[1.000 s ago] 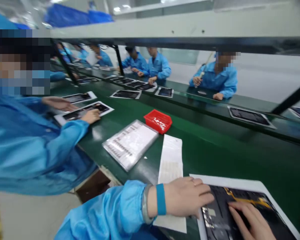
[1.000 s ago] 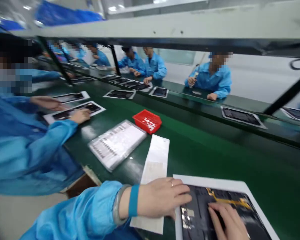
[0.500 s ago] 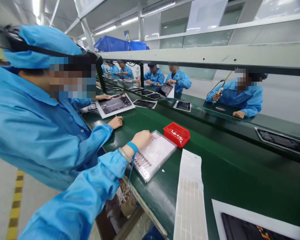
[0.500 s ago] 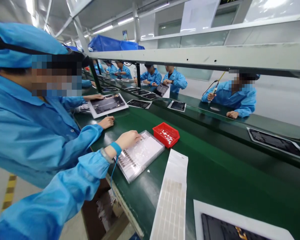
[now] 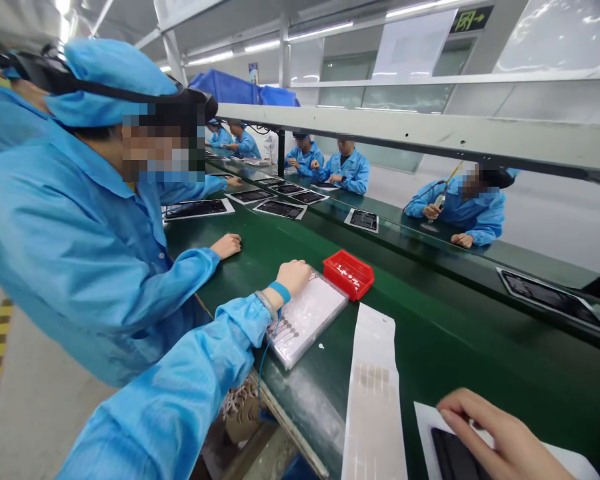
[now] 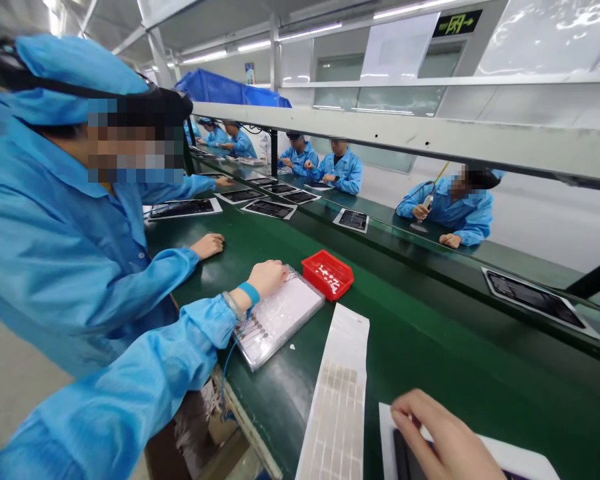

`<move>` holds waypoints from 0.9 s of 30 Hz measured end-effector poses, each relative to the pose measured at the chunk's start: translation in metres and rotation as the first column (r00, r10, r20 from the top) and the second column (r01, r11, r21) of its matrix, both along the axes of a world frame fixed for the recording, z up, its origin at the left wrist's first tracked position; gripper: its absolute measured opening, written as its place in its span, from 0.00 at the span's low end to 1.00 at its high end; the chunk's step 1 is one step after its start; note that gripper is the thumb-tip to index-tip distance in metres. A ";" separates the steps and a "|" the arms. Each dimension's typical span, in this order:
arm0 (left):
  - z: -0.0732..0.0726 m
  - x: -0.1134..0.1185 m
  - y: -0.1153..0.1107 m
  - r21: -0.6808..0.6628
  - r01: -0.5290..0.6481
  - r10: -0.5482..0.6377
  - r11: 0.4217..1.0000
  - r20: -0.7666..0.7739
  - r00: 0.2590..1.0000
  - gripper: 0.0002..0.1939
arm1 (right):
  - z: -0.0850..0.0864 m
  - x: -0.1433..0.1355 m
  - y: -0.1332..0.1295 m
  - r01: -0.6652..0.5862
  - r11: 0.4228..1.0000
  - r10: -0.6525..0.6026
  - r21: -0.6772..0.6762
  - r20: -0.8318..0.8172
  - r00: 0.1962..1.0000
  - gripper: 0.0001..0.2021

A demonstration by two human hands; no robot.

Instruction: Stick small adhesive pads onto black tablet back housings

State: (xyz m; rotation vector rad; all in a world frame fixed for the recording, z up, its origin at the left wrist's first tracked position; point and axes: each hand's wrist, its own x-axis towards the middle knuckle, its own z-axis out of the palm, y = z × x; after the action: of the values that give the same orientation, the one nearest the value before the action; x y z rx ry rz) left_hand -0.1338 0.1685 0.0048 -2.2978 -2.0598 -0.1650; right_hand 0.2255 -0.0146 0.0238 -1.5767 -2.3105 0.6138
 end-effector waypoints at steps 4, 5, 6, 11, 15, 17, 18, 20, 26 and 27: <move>0.010 -0.008 -0.017 0.015 -0.044 0.044 0.999 0.029 0.999 0.14 | 0.014 -0.054 0.026 -0.057 0.995 0.058 -0.083 0.011 0.998 0.15; 0.011 -0.010 -0.022 0.016 -0.049 0.049 0.999 0.036 0.998 0.13 | 0.014 -0.067 0.033 -0.072 0.993 0.072 -0.093 -0.004 0.997 0.14; 0.012 -0.011 -0.027 0.017 -0.052 0.051 0.999 0.042 0.998 0.13 | 0.013 -0.080 0.040 -0.085 0.991 0.082 -0.107 -0.033 0.996 0.13; 0.010 -0.009 -0.037 0.009 -0.025 0.024 1.000 0.056 0.998 0.13 | -0.003 -0.134 0.076 -0.149 0.967 0.088 -0.206 -0.279 0.956 0.10; 0.001 -0.002 -0.018 -0.014 0.023 -0.022 1.000 0.063 0.998 0.13 | -0.015 -0.155 0.089 -0.183 0.962 0.113 -0.204 -0.313 0.943 0.10; -0.004 0.004 -0.003 -0.022 0.061 -0.060 0.998 0.069 0.996 0.13 | -0.018 -0.156 0.089 -0.197 0.959 0.129 -0.203 -0.304 0.944 0.09; -0.007 0.007 0.004 -0.031 0.079 -0.077 0.996 0.073 0.994 0.13 | -0.019 -0.154 0.089 -0.199 0.958 0.133 -0.206 -0.296 0.946 0.09; -0.010 0.013 0.020 -0.063 0.102 -0.097 0.993 0.080 0.992 0.13 | -0.019 -0.149 0.087 -0.192 0.958 0.129 -0.215 -0.275 0.953 0.09; -0.006 0.026 0.055 -0.128 0.121 -0.100 0.984 0.160 0.982 0.15 | -0.021 -0.128 0.095 -0.173 0.951 0.105 -0.255 -0.260 0.960 0.08; -0.003 0.027 0.057 -0.113 0.128 -0.105 0.985 0.185 0.977 0.15 | -0.023 -0.125 0.098 -0.166 0.952 0.096 -0.257 -0.263 0.960 0.08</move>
State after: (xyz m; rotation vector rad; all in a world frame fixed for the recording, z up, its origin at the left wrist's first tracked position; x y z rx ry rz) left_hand -0.1070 0.2252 0.0013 -2.5685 -2.0691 -0.2650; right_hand 0.1002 0.0838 0.0010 -1.3649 -2.2257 1.1434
